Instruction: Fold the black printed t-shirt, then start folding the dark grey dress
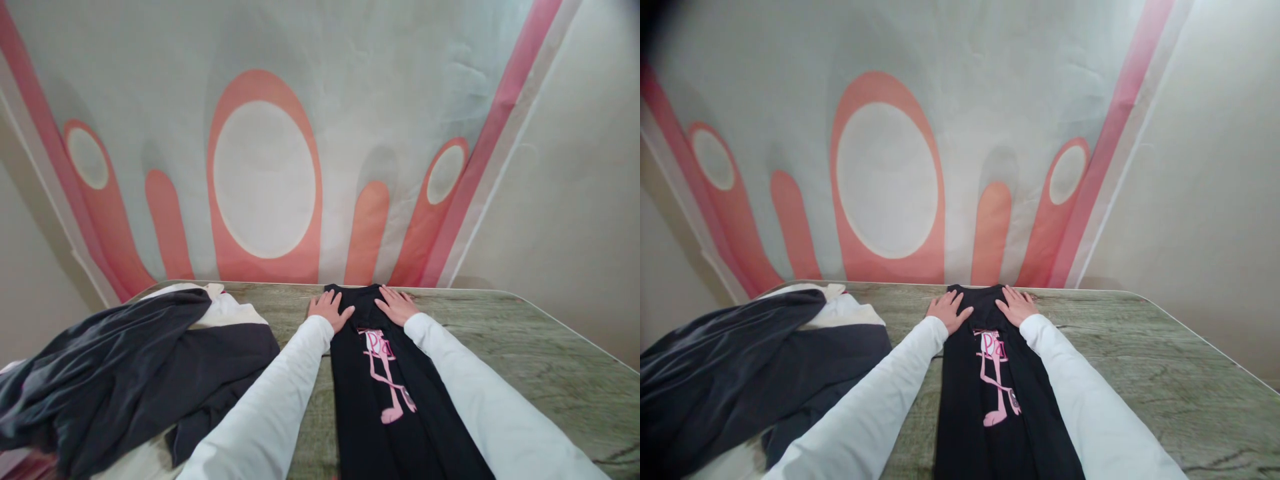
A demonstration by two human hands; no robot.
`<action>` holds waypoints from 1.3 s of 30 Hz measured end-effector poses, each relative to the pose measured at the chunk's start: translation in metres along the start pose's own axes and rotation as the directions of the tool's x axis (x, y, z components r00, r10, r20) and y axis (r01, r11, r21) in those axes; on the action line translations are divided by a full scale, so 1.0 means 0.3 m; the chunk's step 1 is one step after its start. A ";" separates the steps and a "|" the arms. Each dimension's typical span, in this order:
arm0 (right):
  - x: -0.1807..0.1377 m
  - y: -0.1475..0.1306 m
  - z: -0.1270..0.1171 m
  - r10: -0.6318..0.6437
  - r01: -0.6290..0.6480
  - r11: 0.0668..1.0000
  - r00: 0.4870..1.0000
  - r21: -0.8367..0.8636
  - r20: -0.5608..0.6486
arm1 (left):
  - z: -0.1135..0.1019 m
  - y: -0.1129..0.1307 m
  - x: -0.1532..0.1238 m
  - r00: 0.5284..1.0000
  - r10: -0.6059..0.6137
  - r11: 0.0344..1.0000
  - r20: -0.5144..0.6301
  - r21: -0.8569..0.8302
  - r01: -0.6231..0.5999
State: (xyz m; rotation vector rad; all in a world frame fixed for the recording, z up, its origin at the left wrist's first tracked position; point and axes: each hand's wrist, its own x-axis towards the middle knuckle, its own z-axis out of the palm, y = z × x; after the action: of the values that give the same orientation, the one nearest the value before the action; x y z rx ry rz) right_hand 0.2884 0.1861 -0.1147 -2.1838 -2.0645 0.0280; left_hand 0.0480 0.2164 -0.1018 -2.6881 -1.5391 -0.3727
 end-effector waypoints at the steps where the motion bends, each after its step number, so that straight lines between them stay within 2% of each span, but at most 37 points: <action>1: -0.001 -0.002 -0.001 0.013 -0.013 1.000 1.000 -0.003 0.009 | -0.004 -0.005 0.005 1.000 -0.008 1.000 -0.021 -0.005 0.008; 9: -0.008 -0.010 -0.009 0.070 -0.069 0.997 0.998 -0.013 0.007 | -0.005 -0.033 0.030 0.995 -0.060 0.998 -0.074 0.008 0.061; 13: -0.010 -0.009 -0.015 0.115 -0.114 0.993 0.993 -0.023 0.018 | -0.019 -0.023 0.018 0.990 0.051 0.997 -0.133 0.058 -0.044; 17: -0.013 0.013 -0.017 0.203 -0.202 0.979 0.979 -0.029 0.007 | -0.030 0.017 -0.004 0.983 0.184 0.981 -0.025 0.063 -0.182; 20: -0.022 0.046 -0.018 0.286 -0.286 0.958 0.958 -0.030 -0.010 | -0.025 0.049 -0.021 0.973 0.221 0.974 0.064 0.034 -0.223; 23: -0.034 0.078 -0.025 0.324 -0.325 0.945 0.945 -0.014 -0.052 | -0.019 0.060 -0.031 0.964 0.245 0.969 0.105 0.014 -0.248; 26: -0.046 0.095 -0.037 0.279 -0.280 0.960 0.956 0.005 -0.095 | -0.016 0.056 -0.034 0.959 0.252 0.968 0.130 -0.013 -0.252; 33: -0.117 0.085 -0.023 0.006 -0.008 1.000 0.994 -0.016 -0.106 | -0.014 0.059 -0.034 0.964 0.231 0.972 0.129 -0.002 -0.233; 39: -0.168 0.064 -0.002 -0.025 0.022 0.999 0.998 -0.044 -0.061 | -0.020 0.067 -0.043 0.968 0.219 0.974 0.123 0.027 -0.223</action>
State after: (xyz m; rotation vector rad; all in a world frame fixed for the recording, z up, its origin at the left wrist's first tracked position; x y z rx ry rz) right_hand 0.3046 0.1350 -0.1202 -2.1563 -2.0760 -0.0866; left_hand 0.0575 0.1943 -0.0967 -2.8565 -1.2356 -0.1742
